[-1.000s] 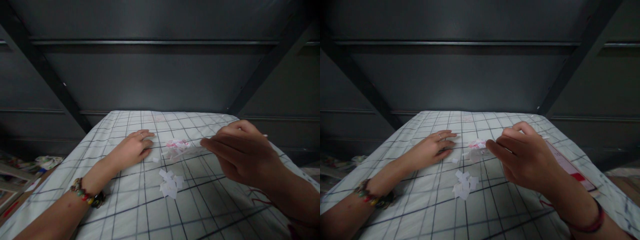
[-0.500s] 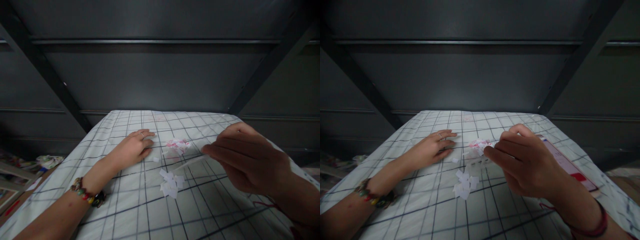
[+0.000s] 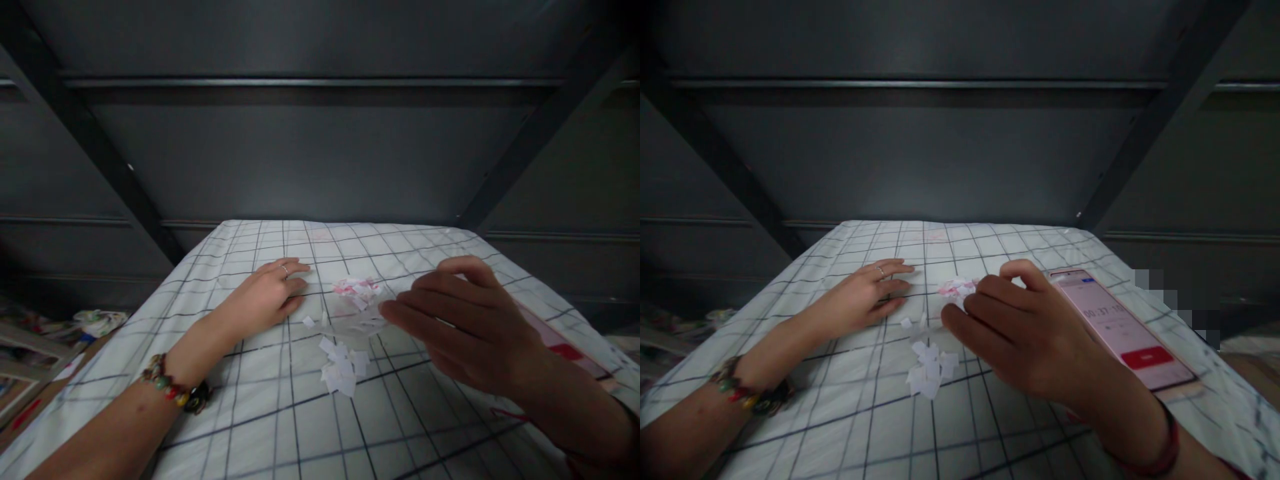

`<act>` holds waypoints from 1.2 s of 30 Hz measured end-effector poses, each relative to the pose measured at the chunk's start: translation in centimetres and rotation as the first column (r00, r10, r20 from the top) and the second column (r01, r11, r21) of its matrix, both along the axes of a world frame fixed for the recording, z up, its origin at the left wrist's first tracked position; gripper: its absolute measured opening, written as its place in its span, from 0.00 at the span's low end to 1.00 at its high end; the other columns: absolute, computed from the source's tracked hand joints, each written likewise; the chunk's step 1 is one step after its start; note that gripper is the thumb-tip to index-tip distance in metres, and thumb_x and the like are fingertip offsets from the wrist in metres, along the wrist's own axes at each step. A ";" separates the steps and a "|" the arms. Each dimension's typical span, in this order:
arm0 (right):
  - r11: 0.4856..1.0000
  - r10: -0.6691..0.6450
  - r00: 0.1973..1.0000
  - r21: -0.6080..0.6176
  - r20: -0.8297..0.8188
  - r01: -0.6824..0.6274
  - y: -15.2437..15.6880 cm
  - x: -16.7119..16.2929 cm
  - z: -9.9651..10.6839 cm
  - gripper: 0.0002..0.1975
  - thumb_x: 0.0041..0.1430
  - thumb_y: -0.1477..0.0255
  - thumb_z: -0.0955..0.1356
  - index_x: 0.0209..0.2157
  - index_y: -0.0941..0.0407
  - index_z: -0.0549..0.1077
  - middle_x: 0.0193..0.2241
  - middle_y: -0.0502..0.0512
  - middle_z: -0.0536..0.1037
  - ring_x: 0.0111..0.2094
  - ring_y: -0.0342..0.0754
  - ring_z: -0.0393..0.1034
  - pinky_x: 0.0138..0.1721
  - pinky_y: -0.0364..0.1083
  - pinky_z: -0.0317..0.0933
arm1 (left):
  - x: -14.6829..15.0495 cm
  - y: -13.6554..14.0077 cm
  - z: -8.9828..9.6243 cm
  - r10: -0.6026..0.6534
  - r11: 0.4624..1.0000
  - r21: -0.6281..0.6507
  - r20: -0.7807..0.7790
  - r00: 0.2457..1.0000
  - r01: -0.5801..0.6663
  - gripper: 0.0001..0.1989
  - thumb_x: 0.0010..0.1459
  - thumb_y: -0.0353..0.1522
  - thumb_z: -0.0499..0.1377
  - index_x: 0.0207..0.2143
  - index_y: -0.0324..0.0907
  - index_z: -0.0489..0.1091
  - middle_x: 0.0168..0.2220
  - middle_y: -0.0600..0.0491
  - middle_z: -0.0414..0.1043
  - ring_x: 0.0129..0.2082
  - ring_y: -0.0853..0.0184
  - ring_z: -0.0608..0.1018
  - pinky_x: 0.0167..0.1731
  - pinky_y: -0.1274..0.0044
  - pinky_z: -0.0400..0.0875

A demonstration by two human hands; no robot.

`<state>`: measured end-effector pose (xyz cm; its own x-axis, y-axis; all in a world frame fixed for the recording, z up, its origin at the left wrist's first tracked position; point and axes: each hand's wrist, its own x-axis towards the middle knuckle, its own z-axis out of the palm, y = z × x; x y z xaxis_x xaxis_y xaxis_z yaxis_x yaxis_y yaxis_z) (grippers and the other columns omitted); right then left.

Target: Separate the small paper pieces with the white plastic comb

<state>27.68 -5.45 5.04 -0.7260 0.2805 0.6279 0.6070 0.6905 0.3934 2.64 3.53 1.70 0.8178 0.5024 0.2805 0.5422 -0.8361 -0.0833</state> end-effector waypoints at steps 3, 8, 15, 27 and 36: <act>0.998 -0.046 0.999 0.047 0.007 0.045 0.2 0.1 -0.1 0.12 0.57 0.85 0.59 0.39 0.59 0.66 0.28 0.51 0.73 0.31 0.45 0.61 0.34 0.50 0.54 | 0.0 0.0 0.0 0.000 1.000 0.001 0.005 1.000 0.000 0.07 0.59 0.29 0.54 0.38 0.38 0.72 0.51 0.44 0.67 0.53 0.57 0.66 0.52 0.66 0.62; 1.000 0.003 0.999 -0.026 -0.035 -0.004 0.1 0.3 -0.1 0.11 0.56 0.85 0.59 0.37 0.58 0.66 0.28 0.51 0.73 0.29 0.45 0.61 0.34 0.50 0.56 | 0.1 0.0 0.1 -0.003 1.000 -0.006 -0.001 1.000 0.003 0.07 0.59 0.28 0.55 0.37 0.36 0.72 0.51 0.43 0.66 0.53 0.56 0.66 0.52 0.66 0.61; 1.000 0.011 1.000 0.009 -0.028 -0.010 0.0 -0.3 -0.2 0.10 0.57 0.84 0.60 0.38 0.58 0.67 0.27 0.51 0.74 0.30 0.44 0.62 0.34 0.49 0.55 | 0.0 0.0 0.2 0.002 1.000 -0.011 -0.008 1.000 -0.002 0.08 0.59 0.28 0.54 0.38 0.37 0.71 0.51 0.43 0.66 0.53 0.57 0.66 0.52 0.65 0.61; 0.997 0.052 0.998 -0.053 -0.020 -0.053 -0.2 -0.1 0.1 0.11 0.57 0.85 0.59 0.38 0.58 0.66 0.27 0.50 0.74 0.29 0.43 0.62 0.33 0.48 0.55 | 0.0 -0.1 0.2 0.008 0.999 -0.039 -0.004 1.000 -0.008 0.07 0.59 0.28 0.55 0.38 0.36 0.72 0.51 0.42 0.67 0.53 0.56 0.66 0.53 0.66 0.60; 0.998 0.047 0.999 -0.037 -0.025 -0.048 -0.2 0.5 0.5 0.11 0.56 0.84 0.59 0.38 0.57 0.66 0.26 0.50 0.74 0.27 0.44 0.63 0.32 0.49 0.57 | 0.1 -0.1 0.2 0.002 1.000 -0.020 -0.009 1.000 -0.002 0.08 0.60 0.30 0.55 0.38 0.37 0.72 0.51 0.44 0.67 0.53 0.57 0.66 0.52 0.66 0.61</act>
<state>28.19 -5.61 5.52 -0.7240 0.2700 0.6347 0.5821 0.7329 0.3522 2.69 3.43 1.87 0.8193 0.5095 0.2630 0.5431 -0.8366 -0.0711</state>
